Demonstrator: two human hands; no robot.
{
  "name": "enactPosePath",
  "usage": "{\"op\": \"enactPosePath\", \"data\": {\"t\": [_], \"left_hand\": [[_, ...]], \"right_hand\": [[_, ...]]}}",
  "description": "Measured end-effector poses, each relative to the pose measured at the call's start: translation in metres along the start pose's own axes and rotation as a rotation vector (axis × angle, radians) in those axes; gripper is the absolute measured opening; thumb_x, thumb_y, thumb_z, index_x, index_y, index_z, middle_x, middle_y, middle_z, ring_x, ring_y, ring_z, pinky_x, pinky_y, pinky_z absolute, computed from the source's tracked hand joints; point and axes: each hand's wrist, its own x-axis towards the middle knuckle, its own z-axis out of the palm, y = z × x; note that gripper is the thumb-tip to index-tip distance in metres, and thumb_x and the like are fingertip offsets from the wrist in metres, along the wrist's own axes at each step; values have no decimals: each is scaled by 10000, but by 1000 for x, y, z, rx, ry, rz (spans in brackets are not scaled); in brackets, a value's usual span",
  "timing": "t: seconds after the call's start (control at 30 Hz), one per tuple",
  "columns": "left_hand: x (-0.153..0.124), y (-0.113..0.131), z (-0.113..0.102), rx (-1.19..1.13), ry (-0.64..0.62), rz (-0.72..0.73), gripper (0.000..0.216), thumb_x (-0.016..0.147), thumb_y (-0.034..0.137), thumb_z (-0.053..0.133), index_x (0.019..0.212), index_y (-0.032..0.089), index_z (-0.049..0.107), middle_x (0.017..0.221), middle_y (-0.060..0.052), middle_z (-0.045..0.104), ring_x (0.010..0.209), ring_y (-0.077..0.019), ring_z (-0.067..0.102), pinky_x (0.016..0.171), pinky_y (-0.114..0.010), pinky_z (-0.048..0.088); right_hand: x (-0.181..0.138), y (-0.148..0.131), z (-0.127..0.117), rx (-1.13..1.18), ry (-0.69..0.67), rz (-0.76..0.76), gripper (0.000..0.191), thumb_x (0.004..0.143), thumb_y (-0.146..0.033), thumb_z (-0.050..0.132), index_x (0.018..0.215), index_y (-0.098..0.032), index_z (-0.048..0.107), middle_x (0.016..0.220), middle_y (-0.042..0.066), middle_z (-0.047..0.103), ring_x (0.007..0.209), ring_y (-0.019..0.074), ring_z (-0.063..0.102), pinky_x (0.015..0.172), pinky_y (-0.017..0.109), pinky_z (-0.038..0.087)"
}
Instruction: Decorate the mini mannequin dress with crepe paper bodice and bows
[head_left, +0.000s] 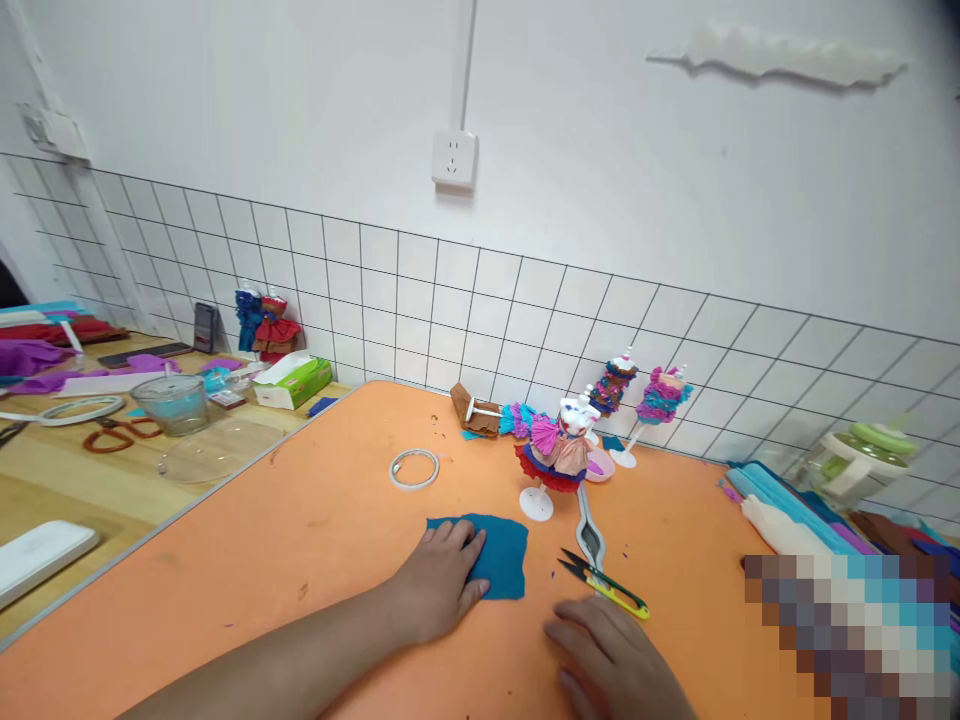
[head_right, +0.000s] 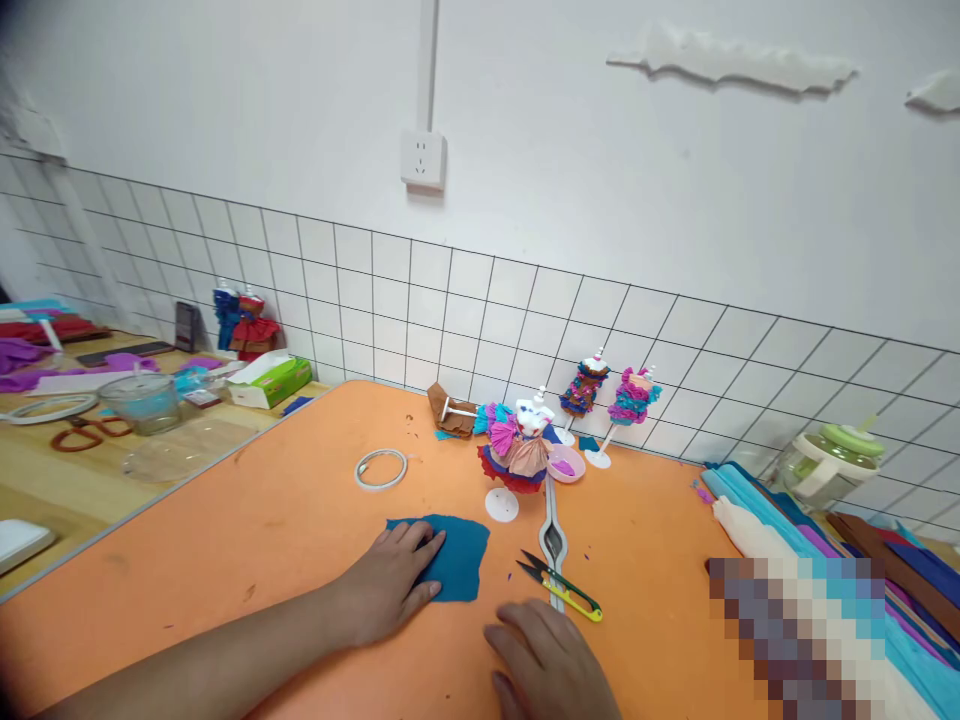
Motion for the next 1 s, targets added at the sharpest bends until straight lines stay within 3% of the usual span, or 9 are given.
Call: {"op": "enactPosePath", "data": {"t": [0.1,0.2,0.27,0.33,0.47,0.57,0.67,0.83,1.0], "left_hand": [[-1,-3,-3,-49,2,7,654,877,557,419,1420,193,407,1307,-153,485,1155,-331,474,968,-461,397],[-3,-11,-15,-20,-17,10,752,729,610,615,1364,242,449,1304,-125,492,1158,-344,468,961,-460,388],[-2,-17,-24,29,-16,26,690,651,575,711,1232,248,535,1213,-103,546,1100,-329,501,910,-432,409],[0,-23,-30,57,-25,86,485,667,499,733,1053,237,600,1083,-77,597,1014,-289,542,841,-381,430],[4,-33,-31,71,-52,223,90,768,234,615,856,225,635,901,-38,639,862,-217,592,772,-323,440],[5,-37,-28,60,-34,245,127,765,159,554,827,223,644,896,-30,650,830,-198,603,745,-303,448],[5,-40,-27,22,-39,233,127,765,167,555,837,217,647,918,-33,653,854,-197,603,722,-289,452],[8,-44,-31,-41,-91,165,130,826,238,526,856,194,644,913,-47,641,840,-189,591,708,-271,451],[10,-47,-32,-54,-117,111,189,862,289,480,864,186,638,906,-51,630,828,-190,581,696,-270,441]], "right_hand": [[60,-14,12,121,-47,66,360,858,-270,552,1215,-277,595,1244,56,606,1169,246,528,1008,414,431],[87,-14,22,191,-120,81,435,807,-348,637,1229,-255,590,1227,73,600,1138,264,527,970,429,438],[86,-7,26,187,-139,120,402,827,-375,621,1207,-245,604,1207,82,603,1113,270,536,953,442,437],[79,1,27,165,-149,155,353,873,-367,561,1200,-241,609,1206,88,603,1111,275,536,957,453,427],[69,7,28,143,-151,160,419,895,-344,522,1300,-240,542,1284,92,569,1161,282,510,982,456,411],[72,7,29,123,-129,193,445,888,-329,525,1315,-204,532,1267,108,582,1137,292,522,961,463,419],[76,9,28,154,-132,213,303,914,-285,474,1156,-228,648,1157,81,640,1046,266,561,909,436,439],[77,16,24,289,-99,292,287,931,-266,435,935,-231,719,1012,53,685,965,225,579,848,364,454],[77,17,25,306,-86,354,246,906,-297,485,853,-242,719,927,39,682,913,223,574,813,355,444]]}}
